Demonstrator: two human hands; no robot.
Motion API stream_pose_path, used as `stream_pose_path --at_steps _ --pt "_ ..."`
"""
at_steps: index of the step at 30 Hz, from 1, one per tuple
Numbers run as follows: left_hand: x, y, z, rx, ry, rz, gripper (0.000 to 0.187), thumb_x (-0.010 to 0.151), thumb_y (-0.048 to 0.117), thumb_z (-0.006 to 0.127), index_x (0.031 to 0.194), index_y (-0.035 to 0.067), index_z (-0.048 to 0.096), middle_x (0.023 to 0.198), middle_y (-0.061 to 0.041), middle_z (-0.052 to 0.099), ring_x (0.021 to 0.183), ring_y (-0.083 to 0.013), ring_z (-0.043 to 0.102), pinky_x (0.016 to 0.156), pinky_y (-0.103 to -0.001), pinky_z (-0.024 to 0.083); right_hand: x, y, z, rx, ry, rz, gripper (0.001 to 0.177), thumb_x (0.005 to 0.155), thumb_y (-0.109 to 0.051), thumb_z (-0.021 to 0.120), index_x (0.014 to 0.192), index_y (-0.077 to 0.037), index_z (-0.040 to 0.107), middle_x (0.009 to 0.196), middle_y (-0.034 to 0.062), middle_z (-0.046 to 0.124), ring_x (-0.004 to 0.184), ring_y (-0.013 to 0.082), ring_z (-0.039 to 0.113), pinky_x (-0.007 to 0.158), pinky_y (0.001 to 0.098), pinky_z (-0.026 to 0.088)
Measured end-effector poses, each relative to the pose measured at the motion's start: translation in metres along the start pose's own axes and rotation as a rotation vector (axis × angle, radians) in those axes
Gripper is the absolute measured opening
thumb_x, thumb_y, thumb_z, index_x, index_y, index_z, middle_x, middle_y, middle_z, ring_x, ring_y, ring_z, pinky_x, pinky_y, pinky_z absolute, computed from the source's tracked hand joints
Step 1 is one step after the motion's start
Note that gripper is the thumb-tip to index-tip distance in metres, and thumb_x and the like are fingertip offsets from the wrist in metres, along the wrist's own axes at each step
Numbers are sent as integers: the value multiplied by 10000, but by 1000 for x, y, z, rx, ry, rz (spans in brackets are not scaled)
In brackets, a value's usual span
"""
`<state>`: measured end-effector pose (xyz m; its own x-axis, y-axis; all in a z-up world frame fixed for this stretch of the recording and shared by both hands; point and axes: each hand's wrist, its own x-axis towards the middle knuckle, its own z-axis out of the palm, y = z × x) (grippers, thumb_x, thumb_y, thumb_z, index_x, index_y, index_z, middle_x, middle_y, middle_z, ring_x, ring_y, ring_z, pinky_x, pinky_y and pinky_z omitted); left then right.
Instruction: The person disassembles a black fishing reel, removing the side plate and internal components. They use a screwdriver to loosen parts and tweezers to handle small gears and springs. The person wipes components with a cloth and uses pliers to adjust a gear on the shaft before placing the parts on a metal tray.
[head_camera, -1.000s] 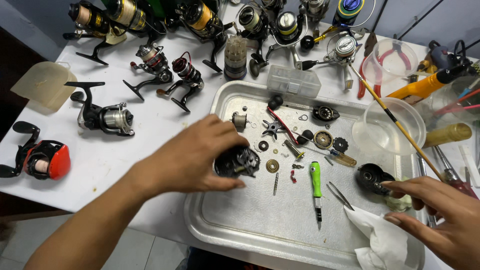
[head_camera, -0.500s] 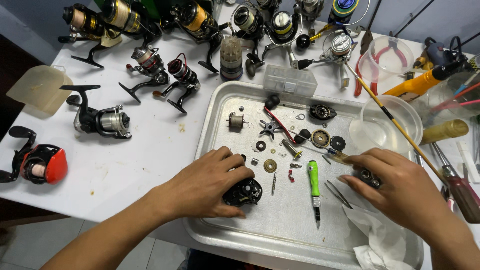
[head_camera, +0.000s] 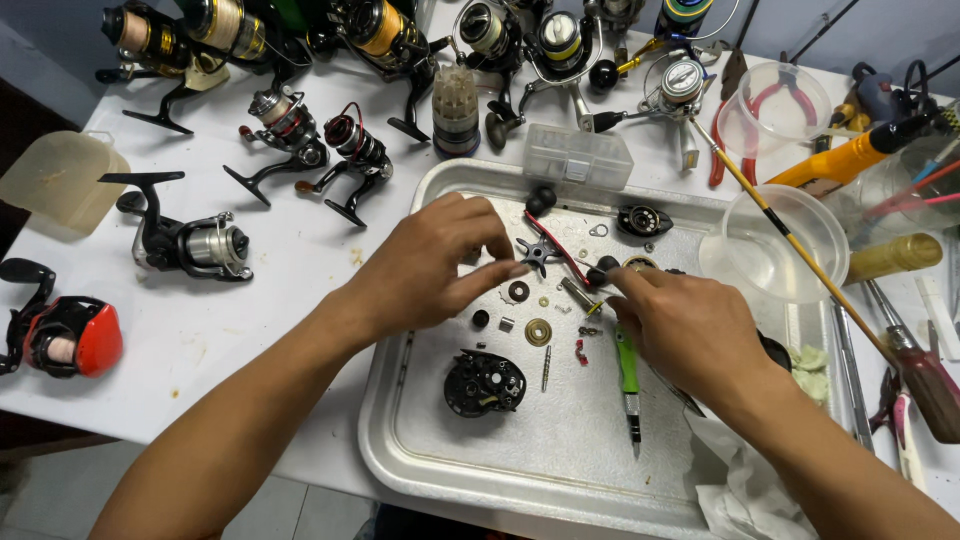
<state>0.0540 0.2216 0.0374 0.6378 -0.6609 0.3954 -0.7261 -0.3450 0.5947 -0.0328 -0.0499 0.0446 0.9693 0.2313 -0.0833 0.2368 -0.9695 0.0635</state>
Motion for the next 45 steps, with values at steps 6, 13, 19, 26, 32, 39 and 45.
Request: stream_pose_path --at_steps 6,13,19,26,32,39,45 --pt "26 -2 10 -58 134 38 264 950 339 729 817 127 646 784 -52 628 748 -265 639 723 -412 518 16 7 6 -10 -20 24 292 908 -346 643 1144 -205 544 830 51 719 753 361 751 671 550 612" --pt "14 -17 14 -68 198 -1 177 951 298 722 892 141 668 830 -41 635 780 -259 642 745 -401 519 21 7 2 33 -48 22 430 890 -292 655 1277 -238 476 880 84 728 787 409 750 682 598 606" --pt "7 -22 18 -62 202 -26 133 934 264 732 898 146 681 843 -35 646 790 -250 636 742 -392 515 13 5 0 38 -68 -77 280 894 -256 656 1151 -211 553 888 74 728 842 371 750 682 556 615" --pt "8 -16 19 -71 188 -3 110 931 233 727 908 137 678 838 -56 637 811 -294 644 763 -411 519 11 3 -1 94 -155 -58 328 844 -390 705 1110 -205 652 883 61 752 842 333 759 685 530 622" --pt "7 -19 25 -58 159 4 91 926 234 724 925 152 685 857 -49 640 835 -299 643 778 -411 520 10 2 11 78 -66 -126 276 854 -375 715 1051 -184 683 881 48 745 839 303 754 658 495 622" --pt "8 -12 29 -26 46 98 130 897 233 743 981 145 697 970 -95 648 884 -346 629 810 -452 519 15 13 25 193 -61 -100 267 831 -396 713 1000 -192 685 783 70 712 781 348 724 640 533 585" --pt "15 9 32 -12 -38 183 260 858 183 786 1102 117 726 1096 -125 641 984 -364 605 863 -469 519 13 18 10 525 -88 -45 269 789 -413 750 967 -212 729 720 57 728 766 316 722 591 511 557"
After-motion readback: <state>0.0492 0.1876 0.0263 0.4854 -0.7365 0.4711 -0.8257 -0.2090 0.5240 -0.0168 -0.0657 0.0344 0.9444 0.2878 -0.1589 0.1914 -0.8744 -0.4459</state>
